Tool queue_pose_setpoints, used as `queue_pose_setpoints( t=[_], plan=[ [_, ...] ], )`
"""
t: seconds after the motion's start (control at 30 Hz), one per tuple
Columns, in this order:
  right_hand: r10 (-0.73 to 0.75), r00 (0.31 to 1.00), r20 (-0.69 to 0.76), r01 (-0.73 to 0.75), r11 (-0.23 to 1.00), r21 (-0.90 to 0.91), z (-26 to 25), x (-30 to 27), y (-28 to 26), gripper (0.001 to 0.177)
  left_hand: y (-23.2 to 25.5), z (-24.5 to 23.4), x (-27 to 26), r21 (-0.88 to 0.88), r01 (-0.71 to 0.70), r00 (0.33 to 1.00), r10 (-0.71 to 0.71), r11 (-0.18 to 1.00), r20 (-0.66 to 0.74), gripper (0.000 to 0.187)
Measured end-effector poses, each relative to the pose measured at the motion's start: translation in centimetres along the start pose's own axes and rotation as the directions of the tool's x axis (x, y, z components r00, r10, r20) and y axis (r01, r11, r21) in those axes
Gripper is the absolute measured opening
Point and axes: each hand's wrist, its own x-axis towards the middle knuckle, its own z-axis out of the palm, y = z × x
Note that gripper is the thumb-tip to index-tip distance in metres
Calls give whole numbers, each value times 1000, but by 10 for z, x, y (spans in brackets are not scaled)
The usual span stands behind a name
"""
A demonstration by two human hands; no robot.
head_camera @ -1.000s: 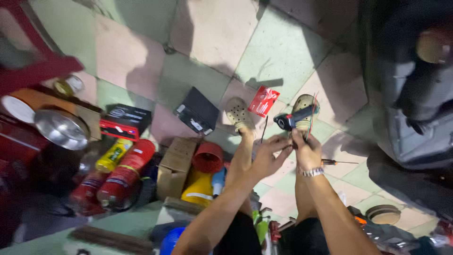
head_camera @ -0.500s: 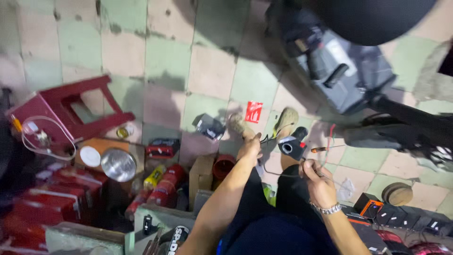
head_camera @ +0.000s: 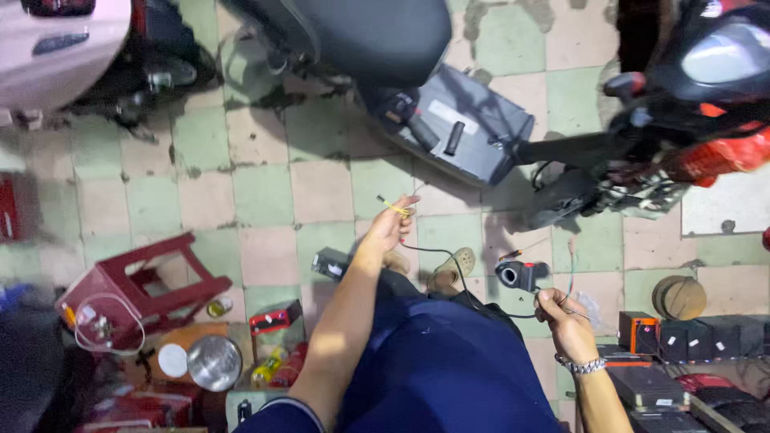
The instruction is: The person uses a hex key to tighten screws on a white electrical connector, then moves to a scooter to connect the wires. They return to the workbench and use wire cutters to trim the ends of several wires.
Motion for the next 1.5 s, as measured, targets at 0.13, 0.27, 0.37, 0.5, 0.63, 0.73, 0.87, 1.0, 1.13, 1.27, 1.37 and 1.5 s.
queue_pose_setpoints(
  t=[0.13, 0.27, 0.37, 0.5, 0.63, 0.73, 0.87, 1.0, 1.13, 1.27, 1.37, 1.5],
  plan=[
    [37, 994, -103, 2, 935, 353, -39, 10, 12, 13, -7, 18, -7, 142, -124, 982, 143, 982, -127, 37],
    [75, 990, -122, 7, 826, 563, -69, 10, 20, 28, -16, 44, 13, 233, -245, 926, 299, 941, -231, 29],
    [170, 970, -173, -29, 791, 611, -75, 9, 21, 26, 3, 51, 14, 229, -350, 900, 394, 908, -188, 20],
    [195, 959, -205, -14, 756, 655, -75, 14, 13, 27, 29, 80, 20, -4, -499, 863, 497, 867, -93, 13],
    [272, 931, -242, -26, 713, 701, -57, 28, 9, 25, 40, 148, 9, 370, -479, 856, 517, 796, -5, 22],
    [318, 910, -267, -59, 736, 674, -34, 52, 5, 26, 31, 218, 5, 836, -369, 882, 436, 406, 178, 39],
    [275, 894, -353, -65, 860, 506, -1, 77, -2, 29, 4, 291, 18, 851, -497, 863, 204, 170, 463, 30],
    [141, 909, -392, -80, 982, 168, 28, 89, -23, 16, 6, 341, 13, 584, -787, 603, 47, 198, 796, 31],
    [-23, 961, -275, 2, 997, -79, 43, 90, -37, 32, 29, 362, 35, 393, -919, 360, -356, 23, 862, 47],
    [93, 969, -230, -103, 994, -34, 39, 89, -52, 32, 27, 343, 65, 484, -874, 429, -547, -49, 719, 26],
    [176, 951, -255, -145, 980, 134, 28, 84, -59, 23, 23, 320, 80, 727, -649, 599, -439, 224, 670, 14],
    [253, 939, -234, -57, 783, 619, 26, 92, -43, 14, 6, 302, 71, 870, -382, 782, -392, 312, 484, 19]
  ],
)
